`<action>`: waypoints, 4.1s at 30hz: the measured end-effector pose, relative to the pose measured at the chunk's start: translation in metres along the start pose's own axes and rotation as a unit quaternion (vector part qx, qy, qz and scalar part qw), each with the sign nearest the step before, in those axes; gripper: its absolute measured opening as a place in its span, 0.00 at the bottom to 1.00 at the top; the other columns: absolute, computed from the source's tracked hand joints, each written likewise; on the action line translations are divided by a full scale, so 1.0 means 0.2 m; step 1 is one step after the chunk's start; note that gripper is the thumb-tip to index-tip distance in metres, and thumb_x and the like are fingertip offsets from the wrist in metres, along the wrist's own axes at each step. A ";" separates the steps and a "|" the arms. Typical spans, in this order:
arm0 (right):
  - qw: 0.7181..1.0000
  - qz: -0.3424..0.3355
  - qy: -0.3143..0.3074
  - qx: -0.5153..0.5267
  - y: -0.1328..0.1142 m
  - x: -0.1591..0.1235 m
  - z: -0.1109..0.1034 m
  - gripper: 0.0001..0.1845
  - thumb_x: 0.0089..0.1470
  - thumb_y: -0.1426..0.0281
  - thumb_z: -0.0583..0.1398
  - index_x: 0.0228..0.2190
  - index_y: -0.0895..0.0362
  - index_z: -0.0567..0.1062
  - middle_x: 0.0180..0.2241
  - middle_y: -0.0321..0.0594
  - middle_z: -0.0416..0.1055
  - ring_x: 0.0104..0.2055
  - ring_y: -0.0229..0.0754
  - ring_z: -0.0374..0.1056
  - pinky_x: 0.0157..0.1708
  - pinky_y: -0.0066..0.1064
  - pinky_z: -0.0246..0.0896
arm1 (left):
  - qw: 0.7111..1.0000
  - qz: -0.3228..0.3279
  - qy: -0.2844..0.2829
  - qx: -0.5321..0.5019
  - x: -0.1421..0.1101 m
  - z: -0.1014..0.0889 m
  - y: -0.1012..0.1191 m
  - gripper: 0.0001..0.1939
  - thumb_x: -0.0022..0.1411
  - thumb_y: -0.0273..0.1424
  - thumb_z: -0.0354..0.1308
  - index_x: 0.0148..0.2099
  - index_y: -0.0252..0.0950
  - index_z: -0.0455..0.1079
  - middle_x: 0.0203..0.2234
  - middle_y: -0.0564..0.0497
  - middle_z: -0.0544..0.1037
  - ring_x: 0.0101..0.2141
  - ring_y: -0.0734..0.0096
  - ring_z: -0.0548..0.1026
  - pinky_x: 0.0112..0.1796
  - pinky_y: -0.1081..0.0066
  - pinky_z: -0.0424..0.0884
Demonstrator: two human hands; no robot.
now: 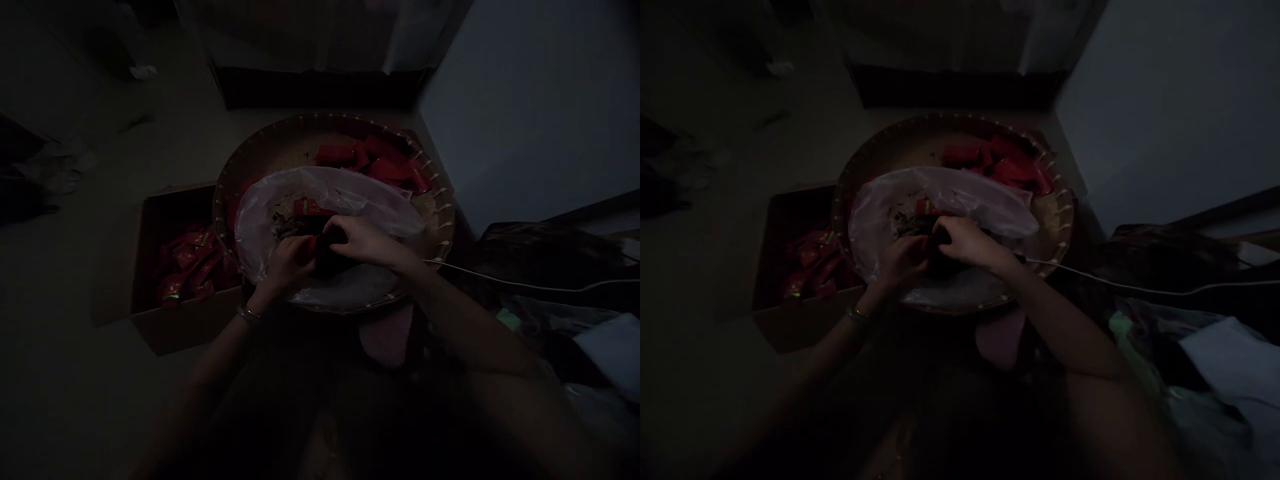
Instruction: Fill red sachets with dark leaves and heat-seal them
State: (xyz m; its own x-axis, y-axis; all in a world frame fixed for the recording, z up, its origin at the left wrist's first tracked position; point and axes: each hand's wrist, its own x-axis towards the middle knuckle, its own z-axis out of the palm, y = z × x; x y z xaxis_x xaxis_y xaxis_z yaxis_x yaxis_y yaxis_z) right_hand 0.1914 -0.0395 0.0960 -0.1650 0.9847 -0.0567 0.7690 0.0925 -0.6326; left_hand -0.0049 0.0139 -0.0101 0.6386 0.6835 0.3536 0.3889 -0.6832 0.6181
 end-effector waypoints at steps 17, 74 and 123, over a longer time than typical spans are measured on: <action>0.999 -0.008 0.030 -0.025 -0.02 0.00 0.05 0.16 0.46 0.79 0.59 0.39 0.57 0.74 0.40 0.43 0.73 0.43 0.45 0.68 0.44 0.34 0.61 | 1.000 -0.009 0.001 -0.001 0.00 0.01 -0.01 0.23 0.52 0.30 0.62 0.52 0.36 0.67 0.42 0.45 0.76 0.42 0.61 0.74 0.43 0.63 0.70; 1.000 0.011 0.023 0.004 0.10 -0.05 0.24 0.19 0.49 0.70 0.65 0.45 0.56 0.75 0.40 0.43 0.63 0.38 0.40 0.66 0.41 0.32 0.65 | 0.986 -0.112 0.020 -0.122 0.00 -0.01 -0.03 0.05 0.61 0.31 0.55 0.36 0.36 0.71 0.32 0.49 0.77 0.35 0.68 0.75 0.35 0.69 0.71; 0.992 -0.035 0.123 -0.003 0.16 -0.10 0.20 0.14 0.51 0.74 0.64 0.41 0.54 0.78 0.37 0.41 0.73 0.39 0.42 0.71 0.42 0.34 0.65 | 0.983 -0.097 0.060 -0.143 0.02 -0.02 0.00 0.05 0.62 0.31 0.54 0.37 0.36 0.70 0.31 0.49 0.75 0.34 0.69 0.73 0.36 0.70 0.68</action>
State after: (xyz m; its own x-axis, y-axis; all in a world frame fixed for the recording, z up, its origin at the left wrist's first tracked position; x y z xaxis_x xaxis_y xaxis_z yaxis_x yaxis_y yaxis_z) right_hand 0.1946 -0.0614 0.0457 -0.0631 0.9821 0.1775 0.7642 0.1619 -0.6244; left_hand -0.0051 0.0178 -0.0052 0.4813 0.8308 0.2796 0.2823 -0.4489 0.8478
